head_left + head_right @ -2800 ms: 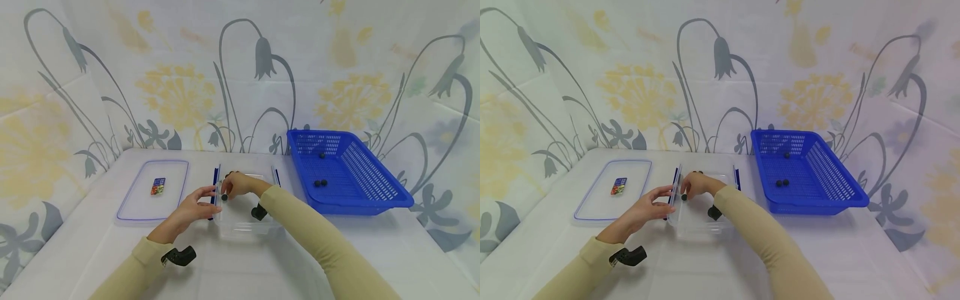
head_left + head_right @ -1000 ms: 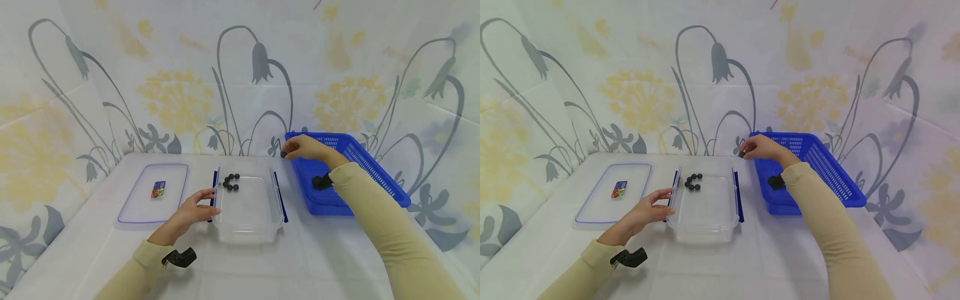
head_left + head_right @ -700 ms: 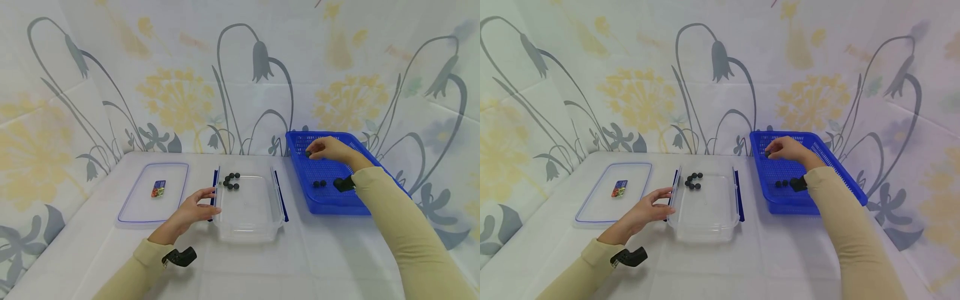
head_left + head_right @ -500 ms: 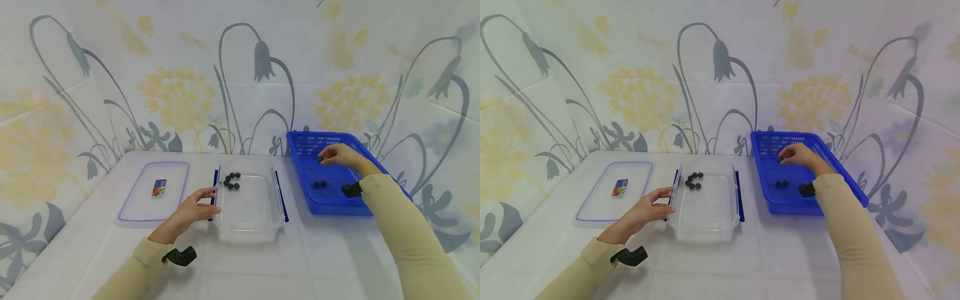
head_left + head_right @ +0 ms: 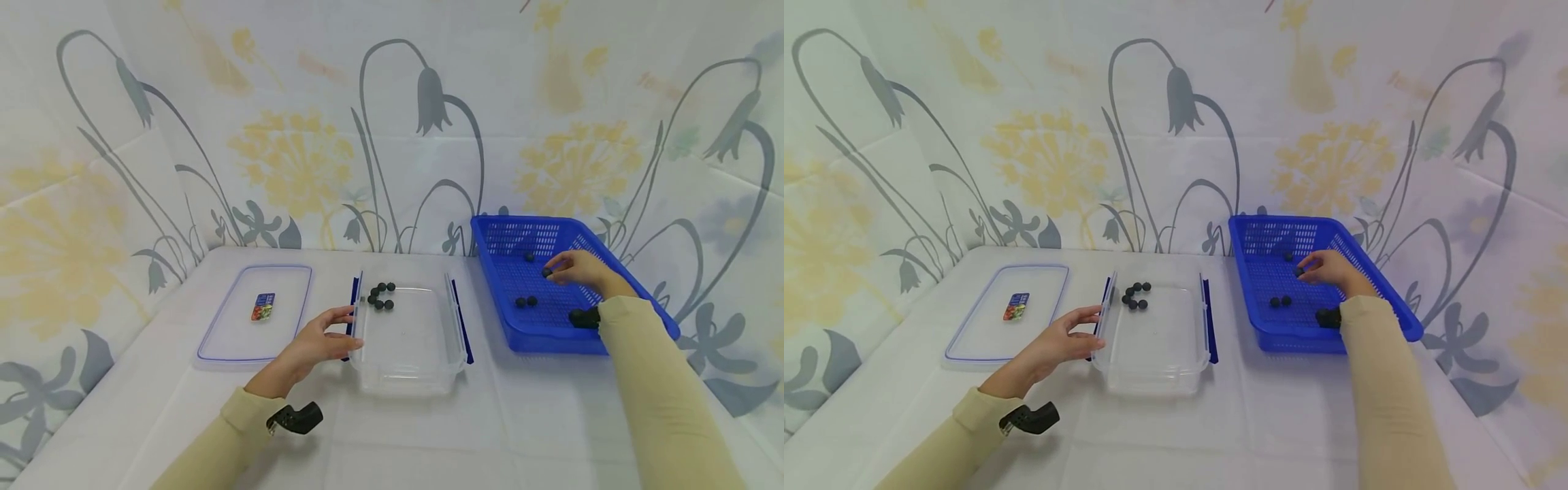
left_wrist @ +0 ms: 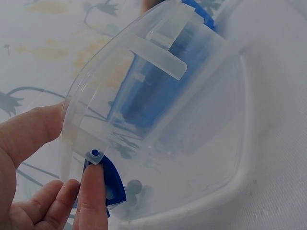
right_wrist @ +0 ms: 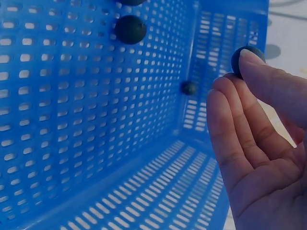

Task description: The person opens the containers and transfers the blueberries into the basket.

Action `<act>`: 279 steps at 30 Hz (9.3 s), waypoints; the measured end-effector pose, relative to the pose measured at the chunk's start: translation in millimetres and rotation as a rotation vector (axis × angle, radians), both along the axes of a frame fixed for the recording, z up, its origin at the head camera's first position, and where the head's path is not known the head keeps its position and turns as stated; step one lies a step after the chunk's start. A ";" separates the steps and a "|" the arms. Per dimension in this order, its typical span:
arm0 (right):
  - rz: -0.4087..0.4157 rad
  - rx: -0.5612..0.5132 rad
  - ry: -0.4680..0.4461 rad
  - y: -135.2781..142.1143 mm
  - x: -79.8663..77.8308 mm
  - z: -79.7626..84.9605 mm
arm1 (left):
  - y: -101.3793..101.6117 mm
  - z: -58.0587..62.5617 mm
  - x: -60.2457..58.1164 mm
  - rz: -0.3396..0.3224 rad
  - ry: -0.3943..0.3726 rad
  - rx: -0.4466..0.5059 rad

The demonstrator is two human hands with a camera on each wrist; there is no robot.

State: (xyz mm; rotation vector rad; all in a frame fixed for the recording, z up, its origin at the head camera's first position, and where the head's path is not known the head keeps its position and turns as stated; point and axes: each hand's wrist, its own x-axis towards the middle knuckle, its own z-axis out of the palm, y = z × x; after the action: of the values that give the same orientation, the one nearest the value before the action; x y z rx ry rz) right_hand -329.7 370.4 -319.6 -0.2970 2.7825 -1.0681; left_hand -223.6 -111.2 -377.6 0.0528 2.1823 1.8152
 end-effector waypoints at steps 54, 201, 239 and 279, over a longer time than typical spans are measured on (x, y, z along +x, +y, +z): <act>0.241 -0.264 -0.055 -239.0 -21.2 5.6 | -1.8 -2.3 -0.4 -0.019 0.008 0.026; 0.156 0.061 0.136 -137.7 -6.2 34.7 | -1.4 -3.7 0.8 0.000 0.006 0.029; 0.288 0.001 0.026 -284.6 -22.2 -34.9 | -2.8 -4.2 1.8 0.007 0.003 0.052; 0.490 0.122 0.056 -287.9 -11.1 -11.8 | -1.8 -3.5 3.2 0.013 0.009 0.070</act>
State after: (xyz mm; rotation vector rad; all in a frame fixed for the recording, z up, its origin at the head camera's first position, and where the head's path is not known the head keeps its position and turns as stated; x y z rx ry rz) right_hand -340.8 82.5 -331.5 -0.9419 2.5939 -0.7745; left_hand -220.4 -113.0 -381.0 0.0623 2.1296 1.9025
